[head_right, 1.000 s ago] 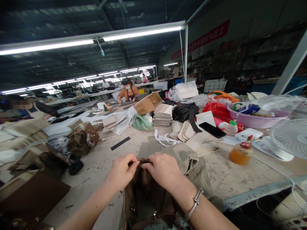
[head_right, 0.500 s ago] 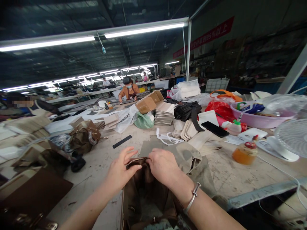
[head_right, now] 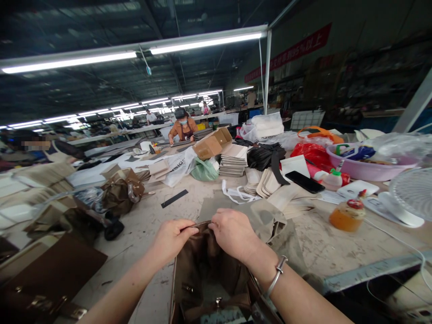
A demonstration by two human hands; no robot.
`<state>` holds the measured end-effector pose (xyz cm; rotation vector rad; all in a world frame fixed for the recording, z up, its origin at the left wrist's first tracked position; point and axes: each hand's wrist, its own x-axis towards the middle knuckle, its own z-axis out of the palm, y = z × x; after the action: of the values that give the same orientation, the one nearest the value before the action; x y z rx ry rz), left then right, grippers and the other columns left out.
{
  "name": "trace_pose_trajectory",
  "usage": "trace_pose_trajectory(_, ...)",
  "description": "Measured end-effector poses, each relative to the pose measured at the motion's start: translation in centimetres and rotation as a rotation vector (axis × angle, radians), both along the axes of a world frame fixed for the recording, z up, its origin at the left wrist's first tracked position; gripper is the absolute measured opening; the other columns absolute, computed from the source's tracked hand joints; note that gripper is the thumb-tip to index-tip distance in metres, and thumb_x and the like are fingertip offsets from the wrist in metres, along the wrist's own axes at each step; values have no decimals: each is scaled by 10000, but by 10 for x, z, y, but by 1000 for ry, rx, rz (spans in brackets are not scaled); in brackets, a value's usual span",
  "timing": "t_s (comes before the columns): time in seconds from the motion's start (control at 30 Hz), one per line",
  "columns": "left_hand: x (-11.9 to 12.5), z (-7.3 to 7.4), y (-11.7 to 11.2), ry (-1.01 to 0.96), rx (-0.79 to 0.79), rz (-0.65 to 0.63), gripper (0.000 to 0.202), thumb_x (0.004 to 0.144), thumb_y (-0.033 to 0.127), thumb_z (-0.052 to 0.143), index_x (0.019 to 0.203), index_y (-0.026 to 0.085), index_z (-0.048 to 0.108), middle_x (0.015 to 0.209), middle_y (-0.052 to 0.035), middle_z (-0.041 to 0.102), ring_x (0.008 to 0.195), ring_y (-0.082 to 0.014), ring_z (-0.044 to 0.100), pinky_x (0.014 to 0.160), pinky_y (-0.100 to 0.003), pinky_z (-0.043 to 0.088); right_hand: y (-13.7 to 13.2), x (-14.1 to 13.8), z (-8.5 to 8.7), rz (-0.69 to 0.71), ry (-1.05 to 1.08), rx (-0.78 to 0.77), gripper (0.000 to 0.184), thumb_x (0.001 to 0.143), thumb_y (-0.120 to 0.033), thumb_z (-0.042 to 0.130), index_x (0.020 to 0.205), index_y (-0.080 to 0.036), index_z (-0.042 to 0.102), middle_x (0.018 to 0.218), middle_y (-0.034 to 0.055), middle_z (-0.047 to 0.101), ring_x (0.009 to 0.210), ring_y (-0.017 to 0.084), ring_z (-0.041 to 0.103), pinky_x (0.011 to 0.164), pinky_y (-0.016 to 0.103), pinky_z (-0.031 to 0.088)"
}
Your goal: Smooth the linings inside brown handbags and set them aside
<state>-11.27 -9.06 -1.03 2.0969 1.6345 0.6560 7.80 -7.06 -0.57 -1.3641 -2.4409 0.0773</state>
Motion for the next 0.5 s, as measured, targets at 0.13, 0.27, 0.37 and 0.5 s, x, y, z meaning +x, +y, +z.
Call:
trace_pose_trajectory(0.13, 0, -1, 3, 2, -4, -2, 240, 819, 264, 500, 633, 179, 625, 567, 34, 564, 589, -118, 503, 560, -223, 291, 3, 3, -3, 4, 21, -22, 289, 888, -330, 492, 671, -211, 642, 744, 1, 623, 709, 127, 565, 606, 248, 319)
trace_pose_trajectory(0.27, 0, -2, 5, 7, -4, 16, 219, 814, 275, 507, 657, 188, 632, 583, 36, 576, 591, -118, 502, 562, -223, 289, 5, 10, -4, 28, 99, -74, 255, 886, -400, 487, 840, -261, 696, 799, -4, 644, 743, 135, 582, 615, 239, 348)
trace_pose_trajectory(0.37, 1, 0, 5, 24, -1, 31, 196, 804, 273, 519, 680, 196, 650, 607, 31, 603, 604, -123, 519, 572, -224, 295, 7, 14, -4, 47, 161, -112, 312, 845, -441, 535, 1081, -277, 654, 885, 4, 658, 779, 148, 593, 653, 240, 387)
trace_pose_trajectory(0.5, 2, 1, 4, 34, 6, 43, 170, 796, 262, 528, 724, 204, 671, 649, 23, 643, 628, -132, 547, 585, -226, 311, 9, 16, 0, 75, 154, -115, 409, 791, -470, 583, 1139, -259, 627, 925, 20, 663, 845, 191, 597, 714, 277, 412)
